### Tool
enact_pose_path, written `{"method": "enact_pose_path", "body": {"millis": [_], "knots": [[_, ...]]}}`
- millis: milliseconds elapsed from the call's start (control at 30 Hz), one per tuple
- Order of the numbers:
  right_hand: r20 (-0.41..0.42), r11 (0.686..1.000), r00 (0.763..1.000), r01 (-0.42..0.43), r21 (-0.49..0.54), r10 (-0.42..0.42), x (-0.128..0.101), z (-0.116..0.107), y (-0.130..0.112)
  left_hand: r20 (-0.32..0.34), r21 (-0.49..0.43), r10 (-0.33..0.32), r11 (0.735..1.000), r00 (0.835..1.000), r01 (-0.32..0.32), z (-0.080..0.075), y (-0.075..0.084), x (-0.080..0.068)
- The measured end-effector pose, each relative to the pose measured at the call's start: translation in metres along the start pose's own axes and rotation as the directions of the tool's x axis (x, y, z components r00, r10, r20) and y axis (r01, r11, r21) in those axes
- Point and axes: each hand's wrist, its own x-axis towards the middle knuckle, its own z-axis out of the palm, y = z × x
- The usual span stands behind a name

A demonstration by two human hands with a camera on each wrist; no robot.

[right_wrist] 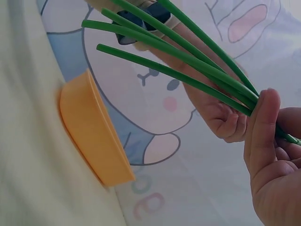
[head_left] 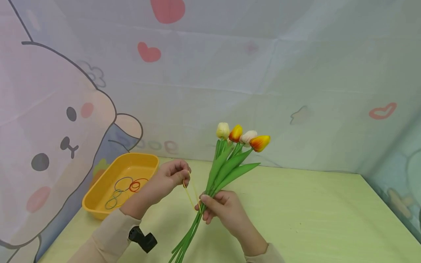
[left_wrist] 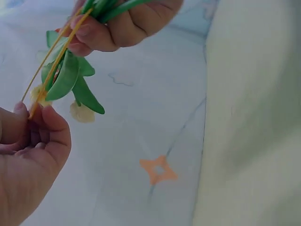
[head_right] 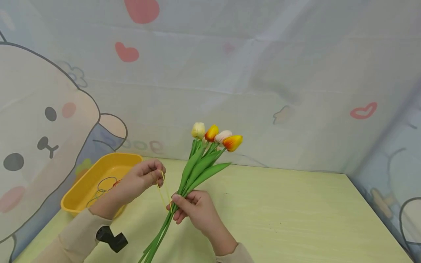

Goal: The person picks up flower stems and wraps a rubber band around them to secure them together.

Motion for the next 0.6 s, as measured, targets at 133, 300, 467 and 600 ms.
{"method": "enact_pose_path", "body": {"millis": [133,300,467,600], "knots": [[-0.006,1.0,1.0,-0.006,0.007,0.006,0.001,0.001,-0.001,0.092,-0.266,0.016,0.964,0.996,0.01,-0.011,-0.007,-0.005],[0.0,0.998,1.0,0.008,0.069,-0.008,0.0,-0.009,-0.004,0.214,-0.457,0.152,0.889,0.965,-0.039,-0.017,-0.012,-0.01],[0.038,0.979,0.996,0.071,0.191,-0.08,-0.002,-0.023,-0.012,0.254,-0.487,0.254,0.867,0.933,-0.103,-0.018,-0.013,-0.014],[0.055,0.951,0.991,0.104,0.29,-0.125,-0.004,-0.032,-0.018,0.238,-0.384,0.245,0.912,0.94,-0.141,-0.014,-0.018,-0.018]]}}
